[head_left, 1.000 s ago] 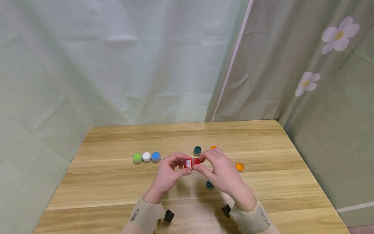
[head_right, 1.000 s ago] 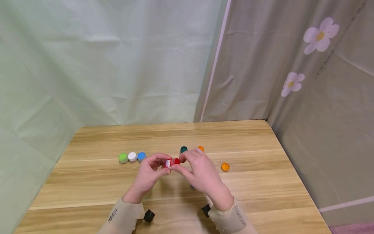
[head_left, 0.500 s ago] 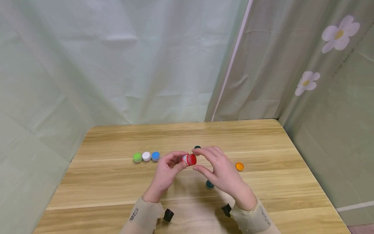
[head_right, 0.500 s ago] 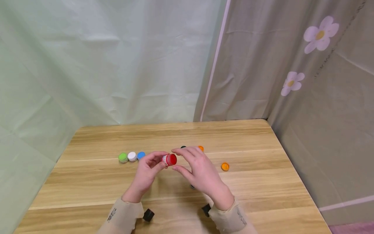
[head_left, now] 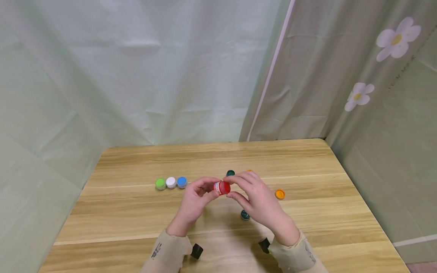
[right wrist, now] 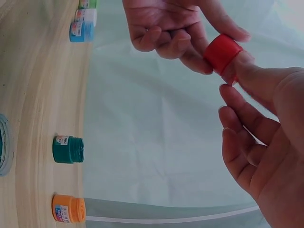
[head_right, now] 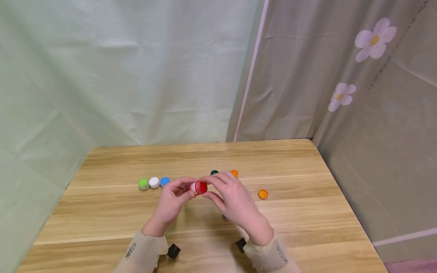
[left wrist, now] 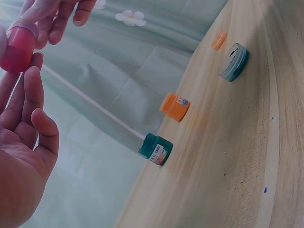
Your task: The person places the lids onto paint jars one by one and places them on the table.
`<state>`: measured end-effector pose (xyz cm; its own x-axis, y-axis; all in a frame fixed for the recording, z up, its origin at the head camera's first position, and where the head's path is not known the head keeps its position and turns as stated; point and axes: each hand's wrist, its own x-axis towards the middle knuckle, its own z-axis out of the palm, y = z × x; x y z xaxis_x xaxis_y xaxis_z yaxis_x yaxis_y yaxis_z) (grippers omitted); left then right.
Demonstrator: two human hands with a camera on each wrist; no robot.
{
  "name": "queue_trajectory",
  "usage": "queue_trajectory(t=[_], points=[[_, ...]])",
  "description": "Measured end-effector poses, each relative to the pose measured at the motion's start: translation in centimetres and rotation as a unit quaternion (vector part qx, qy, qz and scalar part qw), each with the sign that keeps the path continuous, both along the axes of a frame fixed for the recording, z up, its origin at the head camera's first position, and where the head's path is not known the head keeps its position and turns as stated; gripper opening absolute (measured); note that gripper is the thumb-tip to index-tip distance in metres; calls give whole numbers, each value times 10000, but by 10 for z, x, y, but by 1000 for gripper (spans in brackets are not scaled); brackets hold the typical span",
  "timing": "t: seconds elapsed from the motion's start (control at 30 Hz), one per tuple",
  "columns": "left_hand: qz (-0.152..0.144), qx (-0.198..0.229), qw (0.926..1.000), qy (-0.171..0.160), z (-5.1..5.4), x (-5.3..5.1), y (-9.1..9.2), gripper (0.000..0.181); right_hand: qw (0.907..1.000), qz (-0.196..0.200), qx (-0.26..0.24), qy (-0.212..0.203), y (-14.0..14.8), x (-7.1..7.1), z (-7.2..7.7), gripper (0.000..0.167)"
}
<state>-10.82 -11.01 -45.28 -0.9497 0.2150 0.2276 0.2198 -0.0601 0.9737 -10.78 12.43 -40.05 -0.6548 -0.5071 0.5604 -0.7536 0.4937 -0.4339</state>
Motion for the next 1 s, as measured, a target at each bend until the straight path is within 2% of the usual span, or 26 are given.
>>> queue_trajectory(t=[0.1,0.3,0.53,0.73,0.87,1.0], points=[[-1,-65,10000,62,0,0,0,29,9997,-187,109,-141,-1,1,0,37],[6,-188,9998,121,0,0,-1,29,9956,-476,331,-734,-3,6,-2,34],[-65,-137,9984,541,-1,-1,1,29,9899,-658,528,-1137,-8,7,-3,26],[-82,144,9965,821,-3,-1,0,36,9893,-658,520,-1195,-12,7,-5,27],[-30,239,9975,667,-2,0,-1,43,9907,-614,334,-1165,-11,7,-6,27],[-67,424,9976,536,-2,-2,-1,47,9958,-439,102,-800,-7,5,-6,46]])
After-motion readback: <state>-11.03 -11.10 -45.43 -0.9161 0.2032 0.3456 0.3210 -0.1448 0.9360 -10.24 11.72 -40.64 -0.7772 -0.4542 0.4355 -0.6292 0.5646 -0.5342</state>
